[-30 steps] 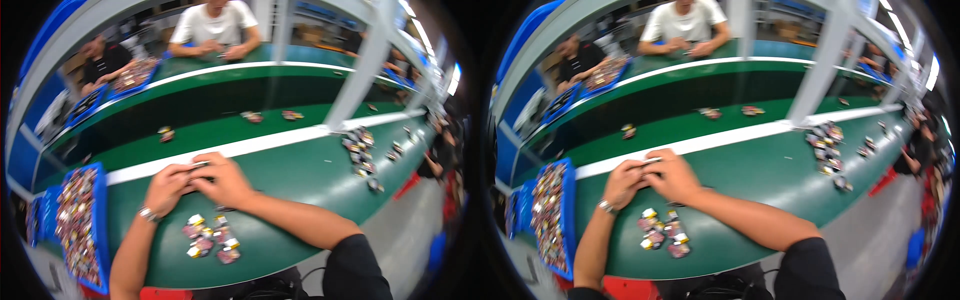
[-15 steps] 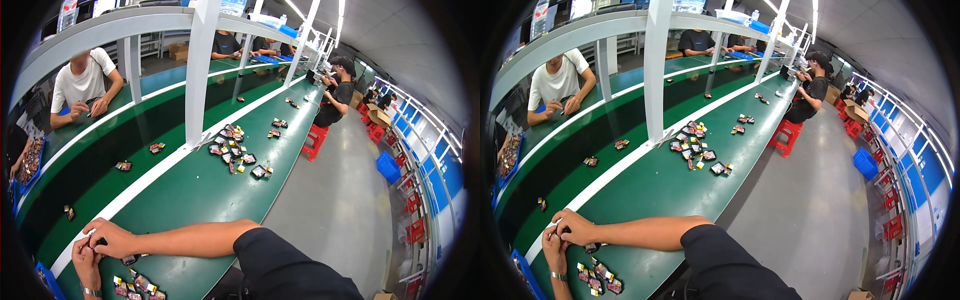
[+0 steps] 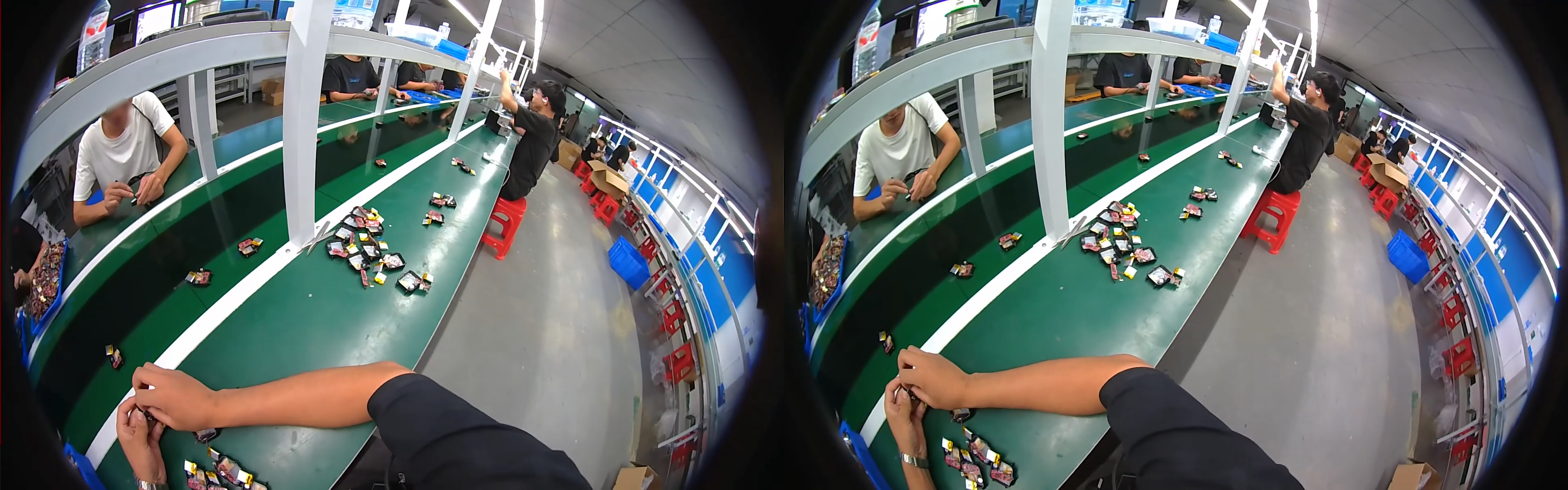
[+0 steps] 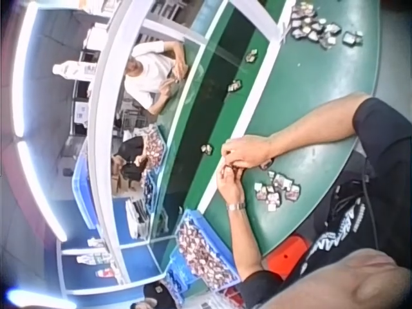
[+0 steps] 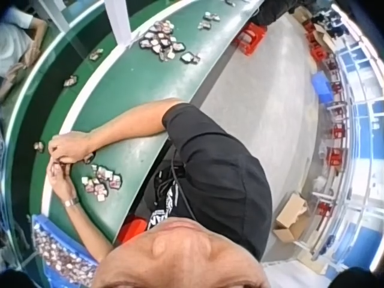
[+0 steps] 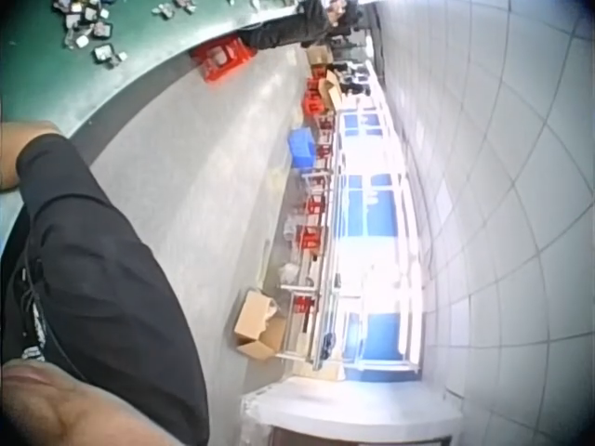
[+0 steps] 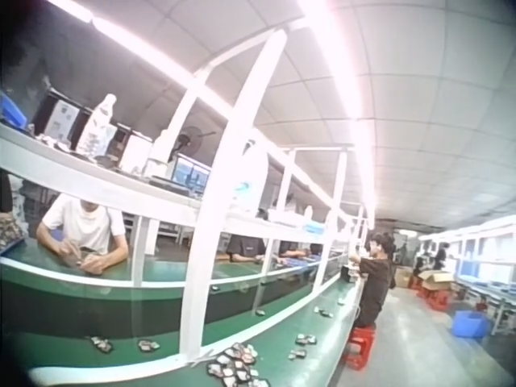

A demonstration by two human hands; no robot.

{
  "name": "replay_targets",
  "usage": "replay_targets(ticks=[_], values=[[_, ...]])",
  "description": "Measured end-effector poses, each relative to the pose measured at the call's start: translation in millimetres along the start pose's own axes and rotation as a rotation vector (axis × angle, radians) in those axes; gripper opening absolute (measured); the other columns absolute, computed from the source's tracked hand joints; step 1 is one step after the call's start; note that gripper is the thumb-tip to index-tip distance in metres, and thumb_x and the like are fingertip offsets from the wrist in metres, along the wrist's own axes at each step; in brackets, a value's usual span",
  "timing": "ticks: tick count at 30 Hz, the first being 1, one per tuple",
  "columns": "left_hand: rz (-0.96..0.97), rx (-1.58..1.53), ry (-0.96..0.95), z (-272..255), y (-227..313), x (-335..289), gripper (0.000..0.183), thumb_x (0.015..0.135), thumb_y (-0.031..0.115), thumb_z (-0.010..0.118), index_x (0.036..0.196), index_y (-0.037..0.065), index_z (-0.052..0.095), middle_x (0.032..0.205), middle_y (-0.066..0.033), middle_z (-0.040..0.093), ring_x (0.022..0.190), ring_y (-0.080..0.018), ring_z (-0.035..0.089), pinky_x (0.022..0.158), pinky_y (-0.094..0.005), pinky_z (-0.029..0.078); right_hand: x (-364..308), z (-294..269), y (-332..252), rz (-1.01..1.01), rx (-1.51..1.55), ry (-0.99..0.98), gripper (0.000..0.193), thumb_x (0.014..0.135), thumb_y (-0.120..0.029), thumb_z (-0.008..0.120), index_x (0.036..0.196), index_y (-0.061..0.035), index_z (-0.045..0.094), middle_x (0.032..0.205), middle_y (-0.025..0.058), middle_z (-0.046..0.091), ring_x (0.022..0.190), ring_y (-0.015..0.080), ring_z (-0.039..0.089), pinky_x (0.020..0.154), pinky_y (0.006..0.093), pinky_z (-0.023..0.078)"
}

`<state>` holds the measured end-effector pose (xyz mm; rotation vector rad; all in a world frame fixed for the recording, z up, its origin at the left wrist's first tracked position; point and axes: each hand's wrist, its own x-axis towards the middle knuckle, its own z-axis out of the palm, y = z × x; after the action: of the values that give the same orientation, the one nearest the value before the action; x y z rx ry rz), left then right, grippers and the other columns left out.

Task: Assemble small electronic components on a factory conveyor line.

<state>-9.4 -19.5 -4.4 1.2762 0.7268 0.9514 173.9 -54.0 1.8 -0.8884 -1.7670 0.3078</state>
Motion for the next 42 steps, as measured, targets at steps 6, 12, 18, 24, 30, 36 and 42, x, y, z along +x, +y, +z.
replay_targets(ticks=[6,12,18,24,30,36,42], values=[[-0.025,0.014,0.029,-1.8,-1.8,0.7,0.034,0.096,0.025,0.062,0.121,0.006,0.051,0.095,0.0013,0.058,0.081,-0.0053,0.060,0.070,-0.0206,0.054,-1.3,0.1,1.3,-0.082,-0.108,0.022,0.015,0.076,-0.003,0.062,0.090,-0.0015,0.057,0.097,0.0112,0.049,0.090,0.0293,0.052,0.074,0.0376,0.048],[-0.005,-0.009,0.026,3.4,0.6,-0.5,0.032,0.096,0.023,0.062,0.121,0.006,0.051,0.095,0.0006,0.059,0.081,-0.0065,0.060,0.070,-0.0212,0.055,-2.0,1.0,2.7,-0.081,-0.120,-0.006,0.014,0.076,-0.005,0.063,0.088,0.0000,0.057,0.097,0.0124,0.049,0.091,0.0292,0.052,0.072,0.0372,0.049],[-0.037,-0.023,-0.011,-5.0,-0.3,0.4,0.033,0.096,0.020,0.060,0.122,0.004,0.048,0.099,-0.0032,0.062,0.087,-0.0101,0.063,0.074,-0.0248,0.057,-3.7,4.3,-2.4,-0.071,-0.206,-0.027,0.014,0.075,-0.006,0.064,0.085,0.0021,0.059,0.097,0.0126,0.050,0.092,0.0286,0.052,0.071,0.0364,0.051],[-0.021,-0.027,0.009,1.2,3.1,-1.8,0.034,0.096,0.020,0.059,0.123,0.003,0.047,0.099,-0.0029,0.062,0.087,-0.0107,0.064,0.076,-0.0262,0.057,-4.6,6.9,-4.5,-0.073,-0.283,-0.025,0.016,0.072,-0.007,0.065,0.085,0.0029,0.063,0.100,0.0122,0.051,0.094,0.0279,0.054,0.070,0.0356,0.053],[-0.023,-0.014,0.013,6.6,0.9,0.0,0.033,0.096,0.024,0.060,0.122,0.006,0.050,0.094,-0.0009,0.061,0.080,-0.0085,0.062,0.072,-0.0258,0.058,-6.9,4.2,-4.0,-0.108,-0.321,0.027,0.017,0.071,-0.009,0.066,0.084,0.0022,0.063,0.099,0.0114,0.052,0.092,0.0267,0.056,0.068,0.0349,0.054],[-0.053,-0.040,0.068,-0.9,8.6,-6.7,0.033,0.095,0.020,0.060,0.123,0.006,0.050,0.099,-0.0031,0.063,0.083,-0.0098,0.064,0.074,-0.0266,0.058,-2.1,16.6,-5.0,-0.110,-0.324,0.034,0.018,0.072,-0.011,0.065,0.084,0.0021,0.064,0.098,0.0127,0.054,0.089,0.0273,0.057,0.070,0.0353,0.054],[-0.056,0.045,0.095,27.9,9.0,0.9,0.023,0.091,0.008,0.061,0.111,0.000,0.055,0.108,-0.0115,0.065,0.092,-0.0163,0.066,0.075,-0.0259,0.056,-9.3,-12.4,-8.0,-0.053,-0.439,-0.069,0.021,0.078,-0.018,0.066,0.090,-0.0012,0.066,0.097,0.0195,0.063,0.094,0.0320,0.062,0.076,0.0396,0.055]])
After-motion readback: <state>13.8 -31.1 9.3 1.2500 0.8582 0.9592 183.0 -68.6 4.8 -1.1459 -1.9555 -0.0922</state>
